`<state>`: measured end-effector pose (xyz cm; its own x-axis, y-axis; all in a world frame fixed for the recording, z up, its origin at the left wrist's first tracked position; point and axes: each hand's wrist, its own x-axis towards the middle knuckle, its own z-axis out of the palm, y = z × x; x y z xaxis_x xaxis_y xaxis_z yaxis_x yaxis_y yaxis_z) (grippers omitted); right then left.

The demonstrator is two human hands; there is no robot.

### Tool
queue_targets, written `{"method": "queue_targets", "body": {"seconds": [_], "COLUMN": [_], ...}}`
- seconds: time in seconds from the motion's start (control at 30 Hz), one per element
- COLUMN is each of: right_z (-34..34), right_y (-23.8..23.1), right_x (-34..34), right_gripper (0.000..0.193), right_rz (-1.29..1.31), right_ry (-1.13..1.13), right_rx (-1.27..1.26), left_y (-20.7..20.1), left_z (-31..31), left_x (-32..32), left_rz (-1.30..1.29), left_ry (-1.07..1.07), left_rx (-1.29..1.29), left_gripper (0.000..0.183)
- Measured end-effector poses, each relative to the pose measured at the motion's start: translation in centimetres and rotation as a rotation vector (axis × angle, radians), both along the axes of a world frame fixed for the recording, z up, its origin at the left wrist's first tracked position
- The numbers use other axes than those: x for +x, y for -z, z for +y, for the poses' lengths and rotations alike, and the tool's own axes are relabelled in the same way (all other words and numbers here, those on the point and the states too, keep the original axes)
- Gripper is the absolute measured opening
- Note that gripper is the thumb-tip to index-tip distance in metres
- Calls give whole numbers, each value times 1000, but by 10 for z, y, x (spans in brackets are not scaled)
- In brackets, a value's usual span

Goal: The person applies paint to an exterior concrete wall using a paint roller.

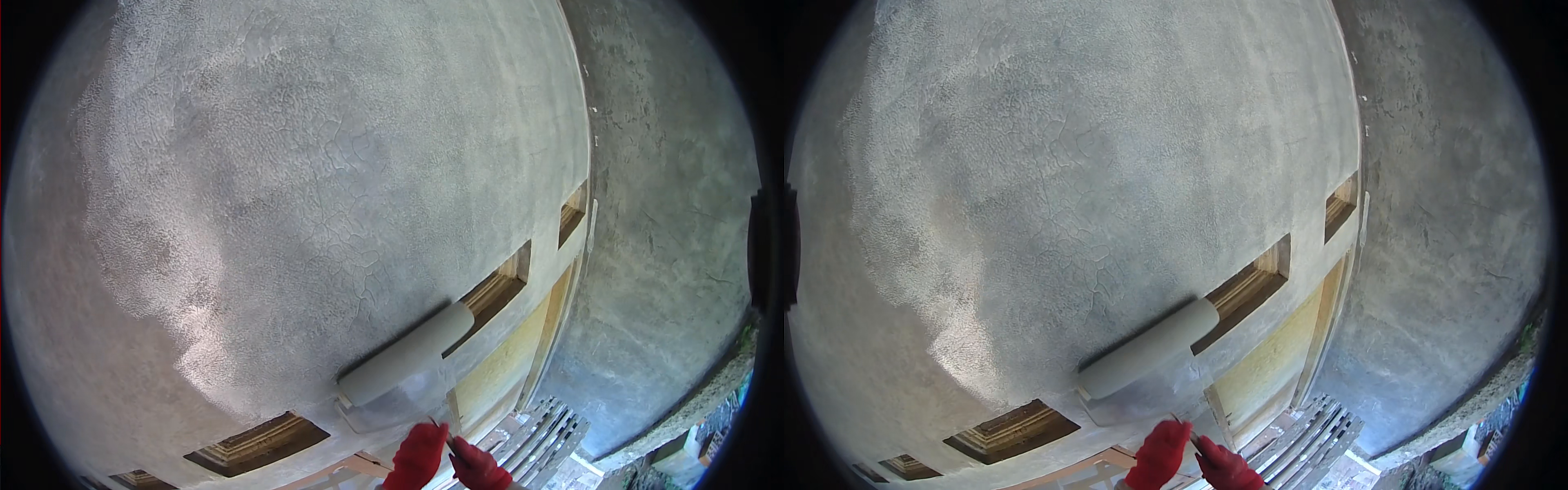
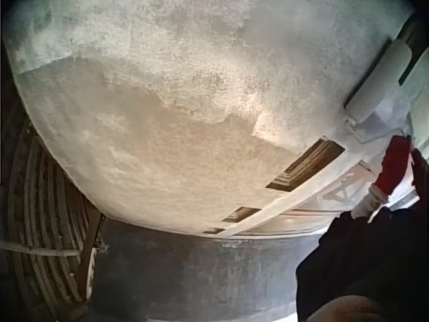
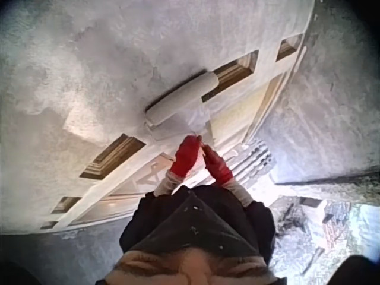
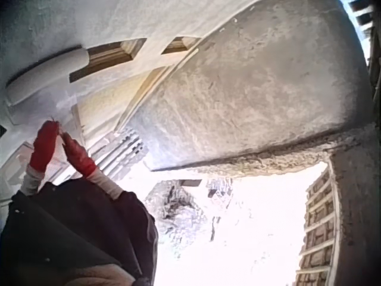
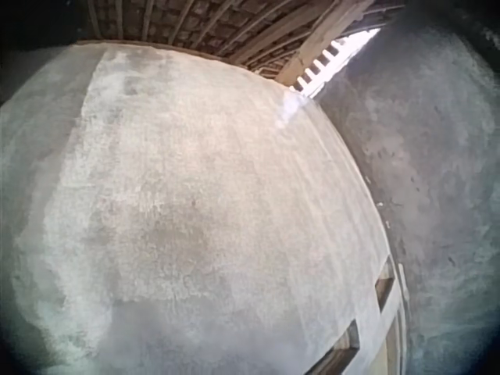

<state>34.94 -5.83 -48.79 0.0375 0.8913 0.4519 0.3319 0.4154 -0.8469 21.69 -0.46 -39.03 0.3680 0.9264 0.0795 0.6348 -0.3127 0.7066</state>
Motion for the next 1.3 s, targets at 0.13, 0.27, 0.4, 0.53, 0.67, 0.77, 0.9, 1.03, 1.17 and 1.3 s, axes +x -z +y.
{"method": "queue_targets", "body": {"seconds": [0.13, 0.27, 0.4, 0.53, 0.67, 0.77, 0.9, 1.03, 1.17, 1.3], "right_z": [36, 47, 31, 9, 28, 33, 6, -34, -57, -68], "right_y": [-77, -135, -104, -38, -70, -75, -42, 35, 71, 108], "right_x": [-1, -10, -12, -12, -18, -19, -14, -5, 9, 11], "right_gripper": [52, 53, 58, 62, 58, 57, 55, 51, 40, 44], "right_rz": [-37, -27, 17, -60, 62, 87, 1, 7, 31, -31], "right_ry": [47, 43, -40, -23, 7, 23, 40, 75, 41, 4], "right_rx": [203, 203, 77, 83, 87, 52, -165, -375, -664, -581], "left_y": [-53, -119, -58, 3, -47, -54, 24, 104, 159, 190], "left_z": [29, 43, 31, 8, 21, 32, 15, -14, -27, -31], "left_x": [22, 37, 39, 43, 45, 45, 47, 50, 51, 48], "left_rz": [-655, -1093, -1208, -1169, -1134, -1223, -1291, -1245, -1160, -1151], "left_ry": [-105, -14, -101, -197, -184, -114, -167, -238, -330, -439], "left_rx": [142, 153, -181, -285, -176, -80, -188, -370, -590, -782], "left_gripper": [24, 26, 24, 26, 25, 23, 22, 24, 25, 18]}}
